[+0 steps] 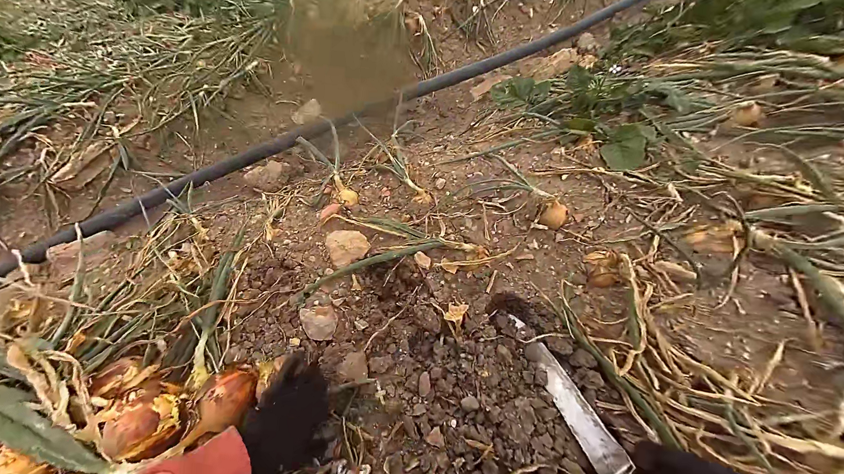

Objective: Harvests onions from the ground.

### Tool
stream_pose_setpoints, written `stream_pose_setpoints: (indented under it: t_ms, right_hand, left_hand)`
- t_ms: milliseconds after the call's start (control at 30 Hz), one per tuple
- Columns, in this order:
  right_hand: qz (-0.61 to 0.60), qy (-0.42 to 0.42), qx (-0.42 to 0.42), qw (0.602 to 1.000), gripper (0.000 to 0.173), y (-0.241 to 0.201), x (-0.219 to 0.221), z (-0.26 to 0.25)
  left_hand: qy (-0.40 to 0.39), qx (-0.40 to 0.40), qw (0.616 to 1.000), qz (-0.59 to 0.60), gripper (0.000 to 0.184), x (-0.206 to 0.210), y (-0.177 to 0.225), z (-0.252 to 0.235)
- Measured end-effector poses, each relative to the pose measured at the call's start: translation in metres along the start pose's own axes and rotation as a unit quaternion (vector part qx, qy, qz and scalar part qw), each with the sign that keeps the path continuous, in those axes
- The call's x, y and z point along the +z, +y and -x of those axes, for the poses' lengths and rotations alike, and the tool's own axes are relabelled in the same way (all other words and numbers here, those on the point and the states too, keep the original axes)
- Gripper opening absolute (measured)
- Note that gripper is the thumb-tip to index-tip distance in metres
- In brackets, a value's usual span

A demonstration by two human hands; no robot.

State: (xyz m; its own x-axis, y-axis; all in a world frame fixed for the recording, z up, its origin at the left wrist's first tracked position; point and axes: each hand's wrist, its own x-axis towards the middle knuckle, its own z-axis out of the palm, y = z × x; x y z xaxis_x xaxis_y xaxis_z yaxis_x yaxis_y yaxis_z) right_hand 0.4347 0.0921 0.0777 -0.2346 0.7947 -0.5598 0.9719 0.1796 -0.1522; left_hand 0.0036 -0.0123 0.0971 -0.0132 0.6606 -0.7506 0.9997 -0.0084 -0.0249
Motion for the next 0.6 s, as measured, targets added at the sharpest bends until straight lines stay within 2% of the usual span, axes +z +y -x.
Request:
stream_pose_setpoints:
  t_ms: [67,100,133,167,233,267,333,400,467,533,600]
  right_hand:
    - [-0.002,0.190,-0.086,0.978,0.048,-0.043,-0.047,-0.052]
    - [0.006,0.241,-0.125,0.962,0.048,-0.066,-0.065,-0.086]
    - [0.014,0.258,-0.155,0.954,0.047,-0.090,-0.078,-0.120]
    - [0.018,0.256,-0.178,0.950,0.047,-0.113,-0.085,-0.152]
    - [0.013,0.205,-0.194,0.959,0.045,-0.151,-0.085,-0.206]
    - [-0.012,0.181,-0.188,0.965,0.043,-0.163,-0.080,-0.225]
    - [-0.130,0.201,-0.173,0.955,0.032,-0.170,-0.064,-0.247]
    - [-0.313,0.226,-0.136,0.912,0.019,-0.172,-0.057,-0.250]
    - [-0.417,0.216,-0.084,0.879,0.021,-0.172,-0.056,-0.251]
    - [-0.426,0.206,-0.063,0.879,0.023,-0.174,-0.059,-0.257]
    - [-0.372,0.223,-0.042,0.900,0.026,-0.181,-0.062,-0.264]
  left_hand:
    - [0.071,-0.016,0.997,0.039,0.065,-0.020,-0.031,-0.018]
    - [0.120,-0.048,0.988,0.090,0.061,-0.031,-0.049,-0.027]
    - [0.172,-0.087,0.974,0.122,0.056,-0.040,-0.070,-0.035]
    - [0.220,-0.124,0.960,0.122,0.057,-0.044,-0.094,-0.045]
    - [0.257,-0.202,0.941,0.092,0.074,-0.037,-0.145,-0.063]
    - [0.269,-0.237,0.930,0.082,0.078,-0.023,-0.167,-0.071]
    - [0.277,-0.300,0.908,0.097,0.080,0.004,-0.196,-0.083]
    - [0.302,-0.341,0.883,0.114,0.080,0.016,-0.205,-0.096]
    - [0.313,-0.360,0.871,0.120,0.077,0.015,-0.207,-0.107]
    - [0.310,-0.359,0.872,0.120,0.077,0.011,-0.210,-0.109]
    - [0.320,-0.357,0.870,0.114,0.080,0.016,-0.214,-0.108]
